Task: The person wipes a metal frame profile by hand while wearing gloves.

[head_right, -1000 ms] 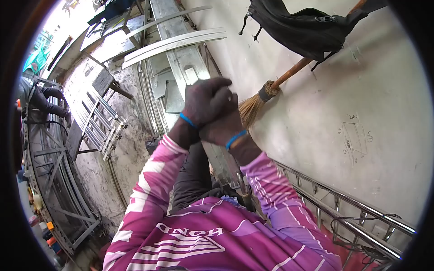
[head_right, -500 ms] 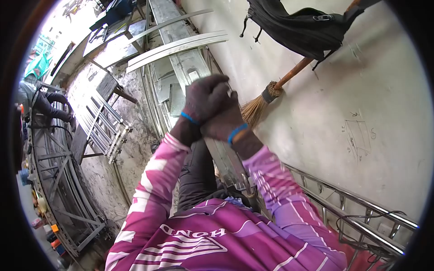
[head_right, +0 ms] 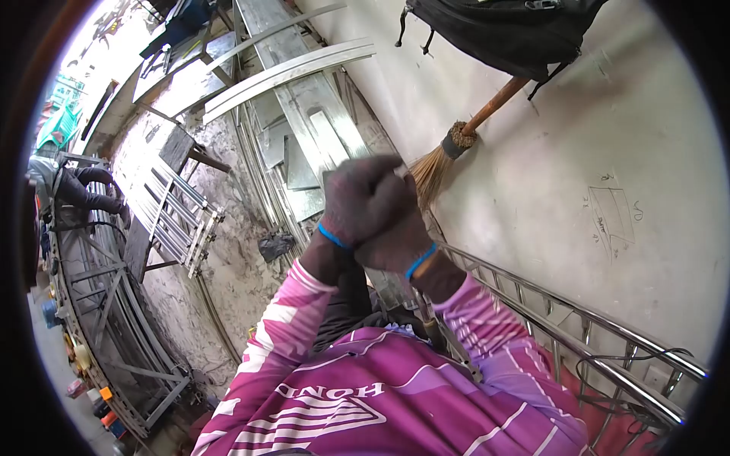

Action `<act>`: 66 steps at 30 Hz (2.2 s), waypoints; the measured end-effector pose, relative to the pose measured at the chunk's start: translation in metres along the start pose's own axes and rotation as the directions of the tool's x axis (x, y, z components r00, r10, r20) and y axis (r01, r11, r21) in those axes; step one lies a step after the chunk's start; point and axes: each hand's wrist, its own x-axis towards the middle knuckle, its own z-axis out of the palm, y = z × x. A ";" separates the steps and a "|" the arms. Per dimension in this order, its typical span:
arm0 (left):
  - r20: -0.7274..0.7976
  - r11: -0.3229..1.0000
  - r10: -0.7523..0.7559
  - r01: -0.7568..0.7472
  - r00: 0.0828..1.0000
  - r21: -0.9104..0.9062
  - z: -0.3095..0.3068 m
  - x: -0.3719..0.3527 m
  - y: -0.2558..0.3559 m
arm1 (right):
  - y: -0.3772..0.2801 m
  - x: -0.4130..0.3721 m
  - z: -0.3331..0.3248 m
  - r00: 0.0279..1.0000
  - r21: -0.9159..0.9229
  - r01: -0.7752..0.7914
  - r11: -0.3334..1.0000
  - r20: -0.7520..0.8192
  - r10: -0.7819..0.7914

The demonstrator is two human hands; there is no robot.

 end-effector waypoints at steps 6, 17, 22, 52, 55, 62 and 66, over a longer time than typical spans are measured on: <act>-0.071 0.883 -0.365 0.321 0.928 -0.343 -0.026 0.092 -0.069 | -0.019 0.129 -0.033 0.917 -0.400 -0.006 0.917 0.363 0.164; -0.106 0.998 0.059 -0.058 0.993 0.005 0.051 -0.044 0.041 | 0.014 -0.018 -0.015 0.975 -0.073 0.087 0.993 0.211 -0.070; -0.148 0.973 -0.002 -0.032 0.989 -0.228 0.047 -0.038 0.024 | -0.006 -0.022 -0.041 0.981 -0.083 0.102 0.991 0.174 -0.087; -0.082 0.943 -0.298 0.281 0.951 -0.179 -0.035 0.104 -0.081 | -0.016 0.147 -0.041 0.824 -0.338 0.013 0.941 0.537 0.181; -0.045 0.946 -0.288 0.277 0.957 -0.168 -0.034 0.095 -0.070 | -0.013 0.131 -0.030 0.950 -0.291 0.022 0.956 0.305 0.071; -0.111 0.993 -0.023 0.010 0.994 -0.113 0.025 -0.036 0.034 | -0.005 -0.052 -0.013 0.986 0.126 0.091 0.988 0.124 -0.107; 0.049 0.993 0.005 0.001 0.999 -0.117 0.033 -0.050 0.048 | -0.020 -0.083 -0.039 0.995 0.360 -0.005 0.933 0.091 -0.030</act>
